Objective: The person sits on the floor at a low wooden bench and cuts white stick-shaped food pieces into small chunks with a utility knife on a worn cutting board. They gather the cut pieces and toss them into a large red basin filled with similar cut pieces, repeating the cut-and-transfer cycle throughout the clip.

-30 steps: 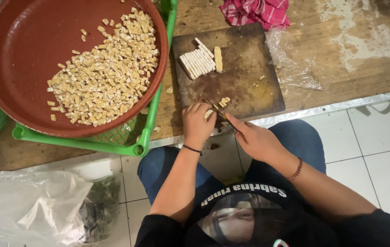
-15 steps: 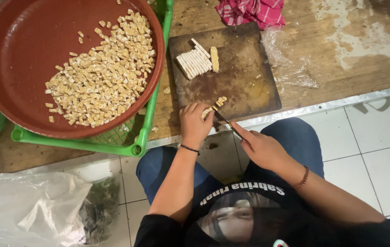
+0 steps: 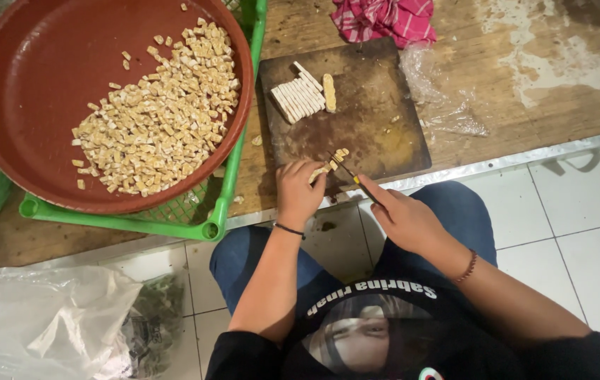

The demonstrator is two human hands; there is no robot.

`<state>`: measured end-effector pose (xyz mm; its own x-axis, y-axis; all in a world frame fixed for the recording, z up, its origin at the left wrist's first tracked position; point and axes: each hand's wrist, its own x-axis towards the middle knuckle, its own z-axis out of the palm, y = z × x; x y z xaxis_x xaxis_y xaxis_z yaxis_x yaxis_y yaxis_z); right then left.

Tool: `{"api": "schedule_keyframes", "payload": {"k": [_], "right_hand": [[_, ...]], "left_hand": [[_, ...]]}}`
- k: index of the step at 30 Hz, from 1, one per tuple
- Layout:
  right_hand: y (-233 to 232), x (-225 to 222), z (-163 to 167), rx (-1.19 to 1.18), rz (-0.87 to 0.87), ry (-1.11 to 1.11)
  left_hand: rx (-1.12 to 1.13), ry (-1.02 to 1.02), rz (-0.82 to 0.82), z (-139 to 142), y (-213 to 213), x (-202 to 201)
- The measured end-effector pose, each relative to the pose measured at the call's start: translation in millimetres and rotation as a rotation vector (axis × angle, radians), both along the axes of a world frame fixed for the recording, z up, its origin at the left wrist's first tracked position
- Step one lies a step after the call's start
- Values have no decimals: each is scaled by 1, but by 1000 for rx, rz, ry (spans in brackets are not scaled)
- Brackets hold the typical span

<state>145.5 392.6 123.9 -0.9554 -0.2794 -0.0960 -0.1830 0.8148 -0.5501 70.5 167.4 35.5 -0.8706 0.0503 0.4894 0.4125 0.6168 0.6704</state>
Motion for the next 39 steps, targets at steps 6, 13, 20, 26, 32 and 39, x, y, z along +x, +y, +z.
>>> {"api": "schedule_keyframes", "payload": {"k": [6,13,20,26,32,39], "right_hand": [[-19,-7,1,46,57,-7],[-23,-9,-1,91,56,-12],[-22,-8,-7,80,62,-14],[-16,3,-14,62,49,-25],[-4,11,-13,43,37,-87],[1,9,-7,-17,5,-41]], "left_hand": [[-4,12,11,-2,0,-1],[-5,20,25,1,1,0],[-12,11,28,5,1,1],[-24,-11,30,4,1,1],[-18,16,34,3,1,0],[2,-1,32,8,1,1]]}}
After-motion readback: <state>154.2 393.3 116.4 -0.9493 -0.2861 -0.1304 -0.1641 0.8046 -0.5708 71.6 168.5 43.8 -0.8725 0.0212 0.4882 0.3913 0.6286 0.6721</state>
